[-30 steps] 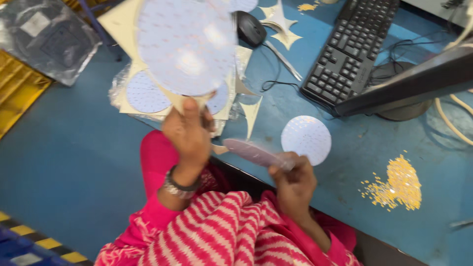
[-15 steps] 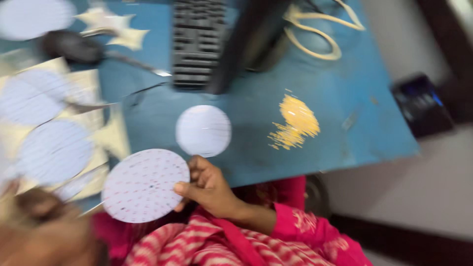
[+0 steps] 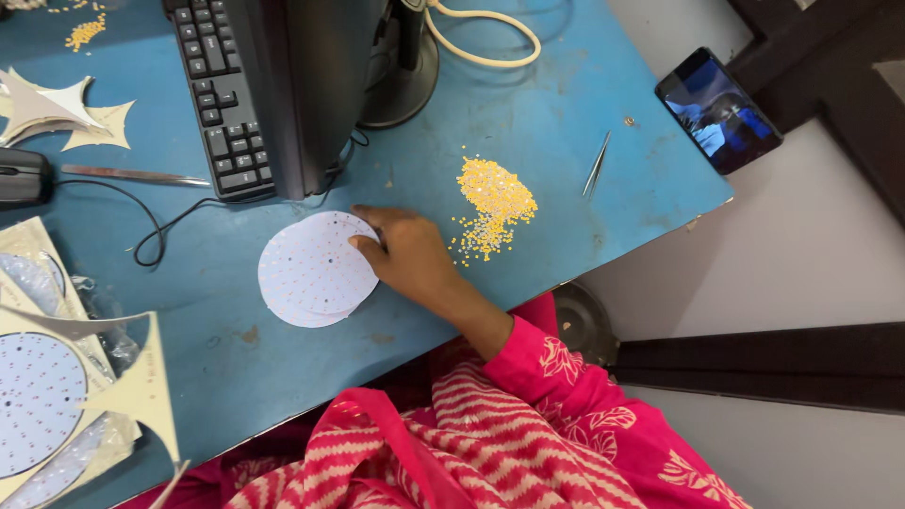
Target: The person peels circular stickers from a sheet and places them on the table. They repeat this process with multiple sheets, stacking the peeled stickers and discarding the backing sheets.
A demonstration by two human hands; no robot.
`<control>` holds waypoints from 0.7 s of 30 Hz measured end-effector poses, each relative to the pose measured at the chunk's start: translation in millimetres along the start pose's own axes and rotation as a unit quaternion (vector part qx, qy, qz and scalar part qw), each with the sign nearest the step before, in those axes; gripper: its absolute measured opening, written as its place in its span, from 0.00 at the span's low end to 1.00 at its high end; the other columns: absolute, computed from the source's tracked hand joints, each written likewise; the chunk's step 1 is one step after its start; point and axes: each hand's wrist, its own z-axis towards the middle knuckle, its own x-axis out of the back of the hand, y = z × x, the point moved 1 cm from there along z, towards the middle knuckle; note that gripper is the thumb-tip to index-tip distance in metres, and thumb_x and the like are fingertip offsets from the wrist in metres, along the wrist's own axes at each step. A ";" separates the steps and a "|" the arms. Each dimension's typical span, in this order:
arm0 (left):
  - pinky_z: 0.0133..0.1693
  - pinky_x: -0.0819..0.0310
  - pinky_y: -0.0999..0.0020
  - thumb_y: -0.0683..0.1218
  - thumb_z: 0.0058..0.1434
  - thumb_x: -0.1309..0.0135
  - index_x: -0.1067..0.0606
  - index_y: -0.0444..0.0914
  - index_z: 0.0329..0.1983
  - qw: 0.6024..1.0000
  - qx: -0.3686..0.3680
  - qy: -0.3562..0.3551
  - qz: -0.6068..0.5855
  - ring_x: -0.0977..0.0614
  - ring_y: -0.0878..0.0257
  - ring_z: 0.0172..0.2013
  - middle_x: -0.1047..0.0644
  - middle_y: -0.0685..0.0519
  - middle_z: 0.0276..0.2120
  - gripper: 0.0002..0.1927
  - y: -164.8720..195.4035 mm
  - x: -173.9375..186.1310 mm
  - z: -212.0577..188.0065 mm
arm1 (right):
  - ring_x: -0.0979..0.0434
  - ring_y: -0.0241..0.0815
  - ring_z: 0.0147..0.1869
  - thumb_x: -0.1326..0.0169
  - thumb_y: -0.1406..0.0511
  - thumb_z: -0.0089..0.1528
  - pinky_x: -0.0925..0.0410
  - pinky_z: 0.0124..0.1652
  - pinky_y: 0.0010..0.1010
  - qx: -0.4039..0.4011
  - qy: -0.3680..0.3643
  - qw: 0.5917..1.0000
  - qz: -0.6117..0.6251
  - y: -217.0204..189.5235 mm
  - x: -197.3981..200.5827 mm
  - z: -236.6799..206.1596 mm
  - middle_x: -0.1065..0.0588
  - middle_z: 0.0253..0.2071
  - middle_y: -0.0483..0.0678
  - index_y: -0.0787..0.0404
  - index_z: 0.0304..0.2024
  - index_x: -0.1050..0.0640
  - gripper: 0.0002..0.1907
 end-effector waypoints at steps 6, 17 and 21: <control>0.18 0.40 0.75 0.58 0.74 0.53 0.20 0.30 0.41 0.998 0.035 -0.057 0.010 0.32 0.71 0.15 0.25 0.53 0.21 0.25 4.8 15.9 -0.7 | 0.22 0.50 0.56 0.40 0.62 0.64 0.31 0.58 0.38 0.150 0.010 0.986 0.079 -37.3 21.8 -7.3 0.20 0.54 0.50 0.59 0.53 0.20 0.16; 0.15 0.42 0.77 0.59 0.73 0.55 0.16 0.30 0.38 0.991 0.049 -0.086 -0.087 0.33 0.74 0.12 0.24 0.55 0.16 0.29 31.8 68.5 -33.2 | 0.23 0.44 0.64 0.46 0.60 0.67 0.32 0.62 0.33 0.208 -0.323 0.863 0.329 -129.0 33.2 67.8 0.27 0.65 0.54 0.68 0.62 0.26 0.25; 0.17 0.43 0.76 0.57 0.73 0.54 0.16 0.29 0.38 0.986 0.078 -0.088 -0.121 0.33 0.73 0.15 0.24 0.54 0.17 0.28 4.0 76.4 -26.5 | 0.26 0.48 0.66 0.42 0.60 0.65 0.35 0.63 0.36 0.338 -0.230 0.892 0.194 -164.8 28.3 85.5 0.26 0.64 0.56 0.65 0.58 0.21 0.22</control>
